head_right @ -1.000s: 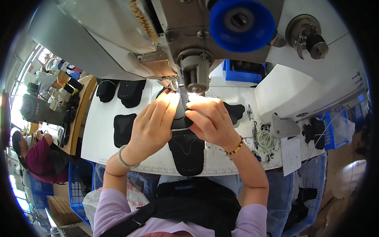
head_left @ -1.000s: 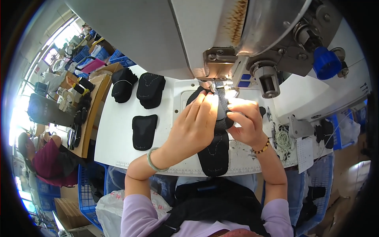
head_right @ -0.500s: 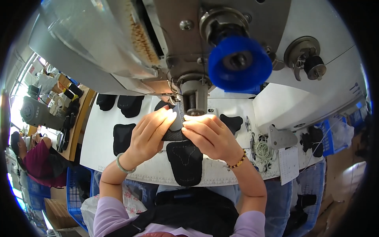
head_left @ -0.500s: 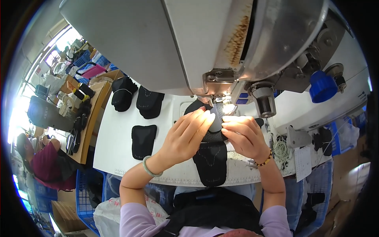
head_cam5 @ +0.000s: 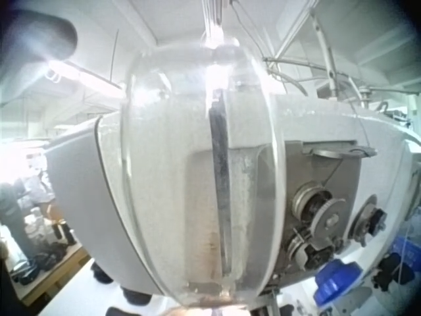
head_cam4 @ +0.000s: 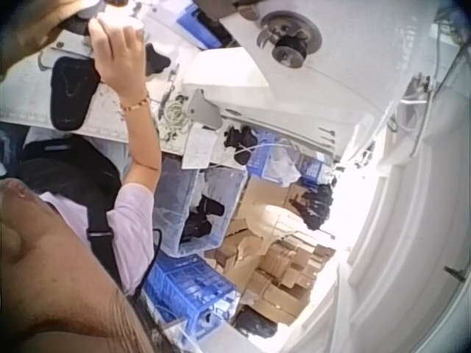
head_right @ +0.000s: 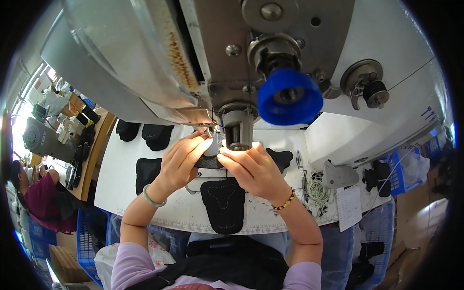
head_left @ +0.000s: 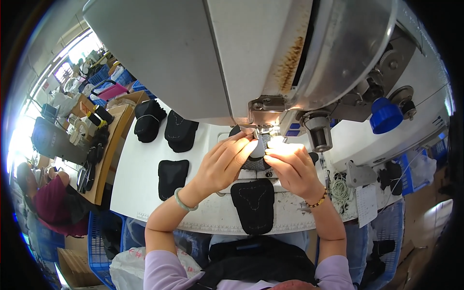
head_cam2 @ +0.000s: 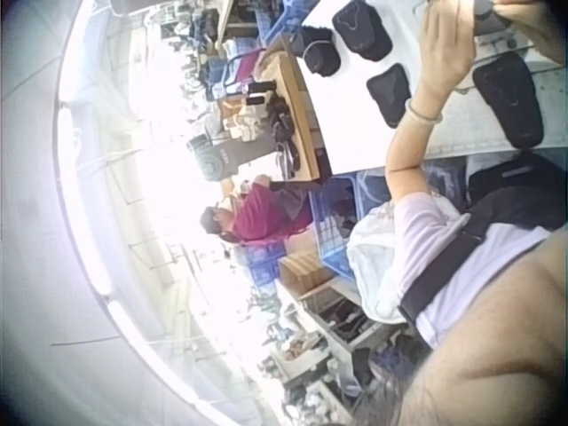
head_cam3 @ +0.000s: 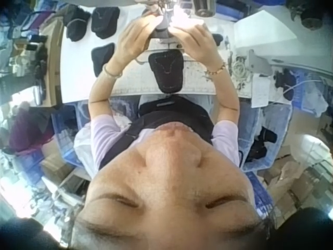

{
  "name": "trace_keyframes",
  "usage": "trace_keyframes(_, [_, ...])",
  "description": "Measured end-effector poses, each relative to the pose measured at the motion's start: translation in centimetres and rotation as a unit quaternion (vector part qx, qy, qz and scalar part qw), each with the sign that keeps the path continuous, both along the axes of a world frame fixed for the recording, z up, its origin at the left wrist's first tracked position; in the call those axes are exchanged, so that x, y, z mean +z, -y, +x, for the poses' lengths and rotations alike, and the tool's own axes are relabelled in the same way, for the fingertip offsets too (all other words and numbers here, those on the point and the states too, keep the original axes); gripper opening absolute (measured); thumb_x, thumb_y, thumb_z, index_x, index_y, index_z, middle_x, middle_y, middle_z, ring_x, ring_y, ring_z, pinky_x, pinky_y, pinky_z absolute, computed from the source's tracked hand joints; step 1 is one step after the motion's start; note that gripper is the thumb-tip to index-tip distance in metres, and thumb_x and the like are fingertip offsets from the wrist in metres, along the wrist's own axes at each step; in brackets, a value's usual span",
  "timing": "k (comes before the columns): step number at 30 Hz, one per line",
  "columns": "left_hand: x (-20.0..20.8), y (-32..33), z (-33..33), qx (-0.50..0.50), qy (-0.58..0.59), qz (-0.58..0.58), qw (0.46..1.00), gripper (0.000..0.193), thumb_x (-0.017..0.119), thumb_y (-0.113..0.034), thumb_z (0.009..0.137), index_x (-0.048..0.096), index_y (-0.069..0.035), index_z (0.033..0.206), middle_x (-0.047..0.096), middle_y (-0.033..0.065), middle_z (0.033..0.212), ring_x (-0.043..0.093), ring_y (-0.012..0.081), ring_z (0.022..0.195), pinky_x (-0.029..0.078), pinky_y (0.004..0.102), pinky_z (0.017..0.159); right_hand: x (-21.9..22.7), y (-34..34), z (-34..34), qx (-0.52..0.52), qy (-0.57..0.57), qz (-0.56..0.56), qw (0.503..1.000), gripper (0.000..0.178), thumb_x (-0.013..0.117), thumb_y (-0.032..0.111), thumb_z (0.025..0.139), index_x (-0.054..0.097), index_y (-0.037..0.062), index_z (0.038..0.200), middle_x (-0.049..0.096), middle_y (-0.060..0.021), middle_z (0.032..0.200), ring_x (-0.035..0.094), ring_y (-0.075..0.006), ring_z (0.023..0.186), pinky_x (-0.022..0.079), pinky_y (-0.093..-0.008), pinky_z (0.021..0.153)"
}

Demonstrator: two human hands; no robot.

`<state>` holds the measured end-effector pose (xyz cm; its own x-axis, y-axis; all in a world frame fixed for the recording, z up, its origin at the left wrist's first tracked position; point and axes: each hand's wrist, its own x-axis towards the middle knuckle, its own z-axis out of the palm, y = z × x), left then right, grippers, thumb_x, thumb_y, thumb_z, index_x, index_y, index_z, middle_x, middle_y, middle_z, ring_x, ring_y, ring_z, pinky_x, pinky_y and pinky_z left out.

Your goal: Use an industrial sewing machine to stitch a reinforced patch onto a shoe upper component.

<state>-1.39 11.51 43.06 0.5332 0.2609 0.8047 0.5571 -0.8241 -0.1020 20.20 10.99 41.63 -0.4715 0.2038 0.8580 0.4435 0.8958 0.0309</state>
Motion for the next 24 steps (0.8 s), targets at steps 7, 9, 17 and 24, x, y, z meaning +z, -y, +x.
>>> trace_keyframes(7, [-0.7,-1.7,-0.2,-0.034,0.030,0.035,0.998,0.030,0.060,0.002,0.075,0.059,0.006,0.105,0.063,0.0167,0.103,0.064,0.0324,0.100,0.055,0.0362,0.078,-0.6,0.1,-0.5,-0.067,0.006,-0.002,0.998,0.030,0.065,0.005,0.079,0.064,0.0088,0.108,0.062,0.0029,0.104,0.055,-0.0081,0.073,0.043,-0.0342,0.082])
trace_keyframes(9, [-1.0,-2.1,-0.3,-0.040,0.035,0.041,0.998,0.031,0.061,0.002,0.075,0.058,0.006,0.105,0.063,0.0169,0.103,0.064,0.0328,0.099,0.055,0.0362,0.077,-0.8,0.1,-0.6,-0.089,0.010,0.002,0.996,0.031,0.065,0.006,0.079,0.064,0.0103,0.109,0.062,0.0043,0.102,0.055,-0.0069,0.072,0.042,-0.0360,0.086])
trace_keyframes(17, [-1.9,-3.4,-0.7,-0.044,0.055,0.039,0.997,0.030,0.063,0.000,0.074,0.058,0.002,0.104,0.064,0.0169,0.104,0.065,0.0328,0.095,0.055,0.0359,0.077,-0.2,0.5,-1.4,-0.117,0.008,-0.008,0.993,0.029,0.072,0.006,0.077,0.064,0.0060,0.105,0.063,-0.0030,0.108,0.059,-0.0196,0.093,0.041,-0.0343,0.079])
trace_keyframes(24, [-0.6,-3.2,-0.9,-0.048,0.050,-0.019,0.997,0.023,0.061,-0.001,0.077,0.061,0.000,0.100,0.064,0.0154,0.098,0.065,0.0300,0.084,0.054,0.0378,0.074,-0.1,0.2,-1.9,-0.144,-0.027,-0.002,0.989,0.028,0.073,0.007,0.077,0.065,0.0074,0.104,0.063,-0.0023,0.106,0.058,-0.0189,0.091,0.039,-0.0346,0.081])
